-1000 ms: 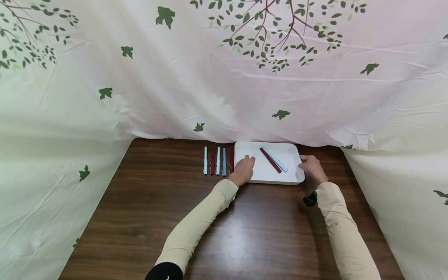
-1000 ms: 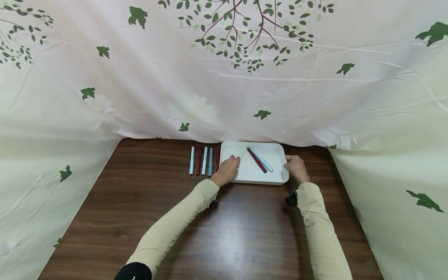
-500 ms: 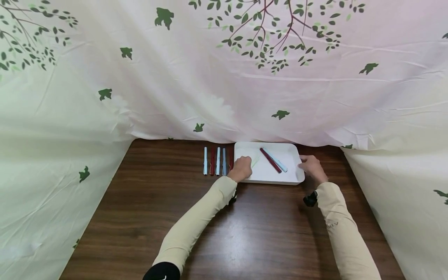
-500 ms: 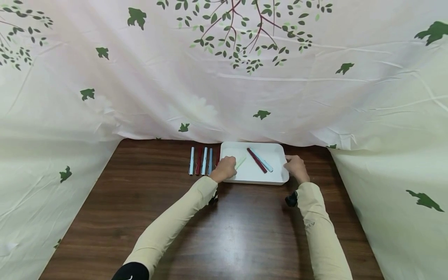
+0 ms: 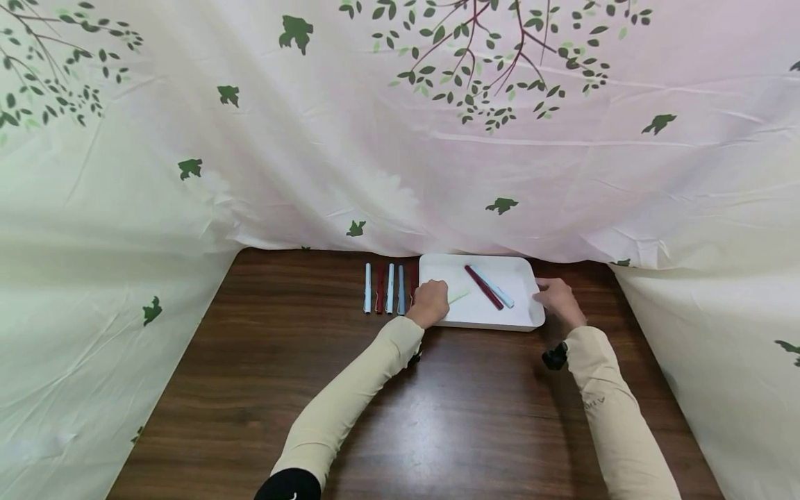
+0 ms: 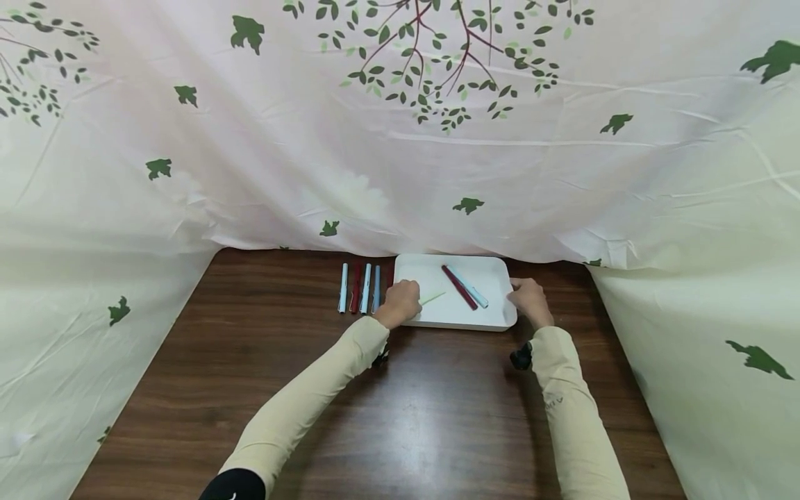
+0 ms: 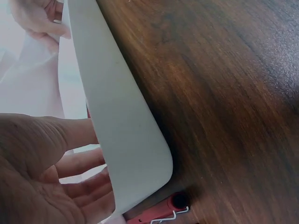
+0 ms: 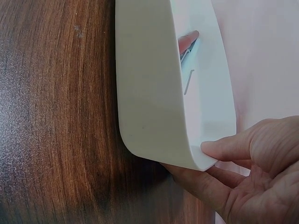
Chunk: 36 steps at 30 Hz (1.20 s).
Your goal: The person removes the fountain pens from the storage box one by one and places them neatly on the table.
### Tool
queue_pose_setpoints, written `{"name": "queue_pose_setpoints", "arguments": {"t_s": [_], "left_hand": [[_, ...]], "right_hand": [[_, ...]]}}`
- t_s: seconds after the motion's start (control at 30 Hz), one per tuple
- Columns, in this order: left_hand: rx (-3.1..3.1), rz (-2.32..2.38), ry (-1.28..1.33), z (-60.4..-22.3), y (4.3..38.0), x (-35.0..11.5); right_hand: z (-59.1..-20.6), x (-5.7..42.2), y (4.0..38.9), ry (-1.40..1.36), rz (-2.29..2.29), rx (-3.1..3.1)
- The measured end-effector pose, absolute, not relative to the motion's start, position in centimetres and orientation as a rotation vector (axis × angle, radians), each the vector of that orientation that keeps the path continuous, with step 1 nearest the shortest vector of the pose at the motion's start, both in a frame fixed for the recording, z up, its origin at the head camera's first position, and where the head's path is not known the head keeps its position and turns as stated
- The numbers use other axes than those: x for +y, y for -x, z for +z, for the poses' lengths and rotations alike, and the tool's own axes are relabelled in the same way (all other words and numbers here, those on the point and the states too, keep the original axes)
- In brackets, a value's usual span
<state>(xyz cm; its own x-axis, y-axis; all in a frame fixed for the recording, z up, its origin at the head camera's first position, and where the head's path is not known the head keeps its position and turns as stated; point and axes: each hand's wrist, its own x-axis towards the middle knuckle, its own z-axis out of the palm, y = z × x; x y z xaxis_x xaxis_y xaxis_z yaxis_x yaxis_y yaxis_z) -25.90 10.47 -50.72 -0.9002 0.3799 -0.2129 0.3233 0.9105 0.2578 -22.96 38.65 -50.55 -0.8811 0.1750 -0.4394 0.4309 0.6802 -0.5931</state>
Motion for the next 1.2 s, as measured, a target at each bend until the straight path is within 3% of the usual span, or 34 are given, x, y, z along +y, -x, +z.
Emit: {"name": "queue_pose_setpoints", "arguments": {"t_s": [0.4, 0.77, 1.2], "left_hand": [[2.857, 0.377, -0.603, -49.7, 25.9, 9.8], [2.622, 1.079, -0.396, -49.2, 26.8, 7.9], [2.423, 1.424, -0.256, -48.8, 27.8, 4.8]], "right_hand": [[-50.3, 38.4, 22.8, -0.515, -1.030, 2.542], [-50.5, 38.5, 22.7, -0.481, -1.014, 2.586], [-50.4, 38.4, 22.7, -0.473, -1.015, 2.572]]}}
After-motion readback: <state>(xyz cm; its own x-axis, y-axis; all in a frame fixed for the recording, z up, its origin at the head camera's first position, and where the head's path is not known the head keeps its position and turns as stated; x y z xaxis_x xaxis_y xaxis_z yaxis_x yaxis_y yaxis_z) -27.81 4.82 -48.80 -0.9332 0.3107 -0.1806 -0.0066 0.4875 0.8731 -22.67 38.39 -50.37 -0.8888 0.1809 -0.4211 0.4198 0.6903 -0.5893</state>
